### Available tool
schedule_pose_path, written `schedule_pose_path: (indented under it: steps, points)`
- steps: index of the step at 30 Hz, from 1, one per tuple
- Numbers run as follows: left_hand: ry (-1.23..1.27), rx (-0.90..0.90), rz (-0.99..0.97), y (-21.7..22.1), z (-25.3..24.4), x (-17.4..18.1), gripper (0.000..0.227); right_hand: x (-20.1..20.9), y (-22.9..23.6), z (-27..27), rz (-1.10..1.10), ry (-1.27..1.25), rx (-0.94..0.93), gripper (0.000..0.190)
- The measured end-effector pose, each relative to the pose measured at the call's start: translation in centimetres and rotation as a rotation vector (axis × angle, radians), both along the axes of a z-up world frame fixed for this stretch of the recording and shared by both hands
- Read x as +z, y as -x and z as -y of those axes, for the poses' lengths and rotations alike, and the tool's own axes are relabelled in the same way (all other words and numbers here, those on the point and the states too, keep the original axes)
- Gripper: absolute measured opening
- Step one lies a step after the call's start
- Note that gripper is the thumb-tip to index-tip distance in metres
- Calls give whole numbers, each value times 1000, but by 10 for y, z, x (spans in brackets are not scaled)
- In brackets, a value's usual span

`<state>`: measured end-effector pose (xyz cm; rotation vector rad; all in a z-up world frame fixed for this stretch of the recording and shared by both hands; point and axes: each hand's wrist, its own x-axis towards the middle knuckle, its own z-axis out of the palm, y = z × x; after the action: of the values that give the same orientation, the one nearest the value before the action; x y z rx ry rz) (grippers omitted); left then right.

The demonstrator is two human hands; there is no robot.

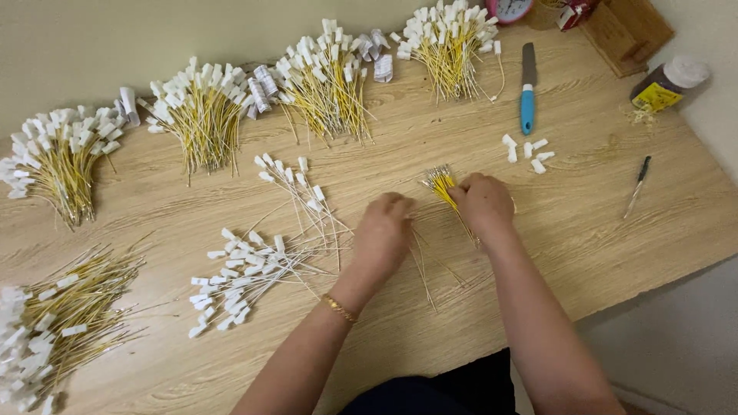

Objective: Assembling small wire components by attaching plastic connectors to the ends of yellow wires

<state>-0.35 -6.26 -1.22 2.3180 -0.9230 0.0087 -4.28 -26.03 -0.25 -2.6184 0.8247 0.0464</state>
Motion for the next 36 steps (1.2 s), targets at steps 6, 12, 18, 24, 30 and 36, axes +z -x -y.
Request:
schedule_pose_path:
  steps: [6,12,18,24,30,36]
  points:
    - [-263,-294,363,8,39,-7,37,-32,-8,20,-96,7,-48,39]
    - [-281,-361,438,-9,57,-34,41,-14,6,20,142,-55,-43,33]
    - [-233,-355,491,-15,64,-48,36,35,14,1,284,-252,-143,29]
    - [-268,-375,411,-14,59,-17,40,-21,5,41,389,-358,-111,26]
    - [-263,-273,497,-19,92,-73,32,-5,1,30,538,-582,-163,23]
    - [-399,-261,413,-6,97,-45,31,55,10,32,916,-487,-47,8]
